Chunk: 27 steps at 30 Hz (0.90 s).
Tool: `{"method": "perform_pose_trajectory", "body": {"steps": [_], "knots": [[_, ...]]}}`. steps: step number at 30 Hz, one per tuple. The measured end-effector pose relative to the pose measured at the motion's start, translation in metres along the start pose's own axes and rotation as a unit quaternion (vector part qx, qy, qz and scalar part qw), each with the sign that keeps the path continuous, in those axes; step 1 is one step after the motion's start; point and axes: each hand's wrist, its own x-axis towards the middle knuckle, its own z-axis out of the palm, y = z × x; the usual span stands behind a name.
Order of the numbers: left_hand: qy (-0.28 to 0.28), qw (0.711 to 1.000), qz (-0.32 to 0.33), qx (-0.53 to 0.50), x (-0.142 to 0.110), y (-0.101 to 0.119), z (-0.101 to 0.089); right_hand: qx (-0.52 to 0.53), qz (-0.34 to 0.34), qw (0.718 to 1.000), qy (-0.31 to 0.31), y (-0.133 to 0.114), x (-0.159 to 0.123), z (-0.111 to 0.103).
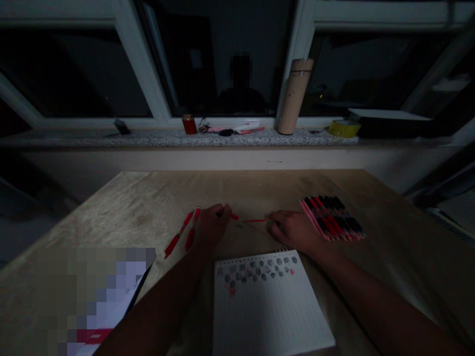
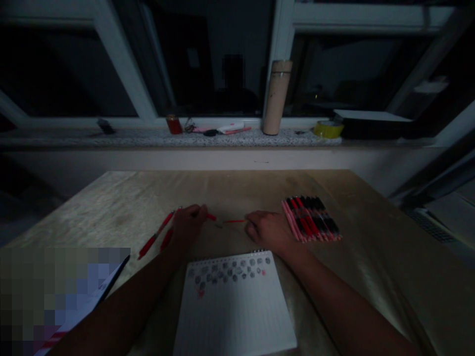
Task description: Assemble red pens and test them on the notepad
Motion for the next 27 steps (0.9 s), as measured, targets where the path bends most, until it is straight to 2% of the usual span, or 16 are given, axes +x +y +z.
{"method": "perform_pose_trajectory", "body": {"steps": [5,10,14,17,20,23,27], "knots": [[-0.003,1.0,-0.013,-0.011,0.0,-0.005,0.0,-0.045,0.038,0.998,-0.024,-0.001,-0.001,-0.004],[-0.011,1.0,-0.017,-0.006,-0.001,0.0,-0.002,-0.066,0.065,0.995,-0.027,-0.002,-0.002,-0.012],[-0.008,1.0,-0.014,0.0,-0.002,0.003,-0.002,0.013,-0.012,1.0,-0.019,-0.008,-0.002,-0.011],[-0.01,1.0,-0.007,0.009,-0.002,0.002,-0.001,0.085,-0.078,0.993,-0.007,-0.013,-0.001,-0.002],[-0.006,1.0,-0.002,0.011,-0.002,0.001,0.0,0.129,-0.108,0.986,0.014,-0.012,0.002,0.01],[-0.001,1.0,0.002,0.008,-0.002,0.001,0.0,0.125,-0.076,0.989,0.039,-0.005,0.003,0.018],[-0.006,1.0,0.003,0.004,-0.001,0.0,0.001,0.087,-0.017,0.996,0.027,0.004,0.002,0.016]]}}
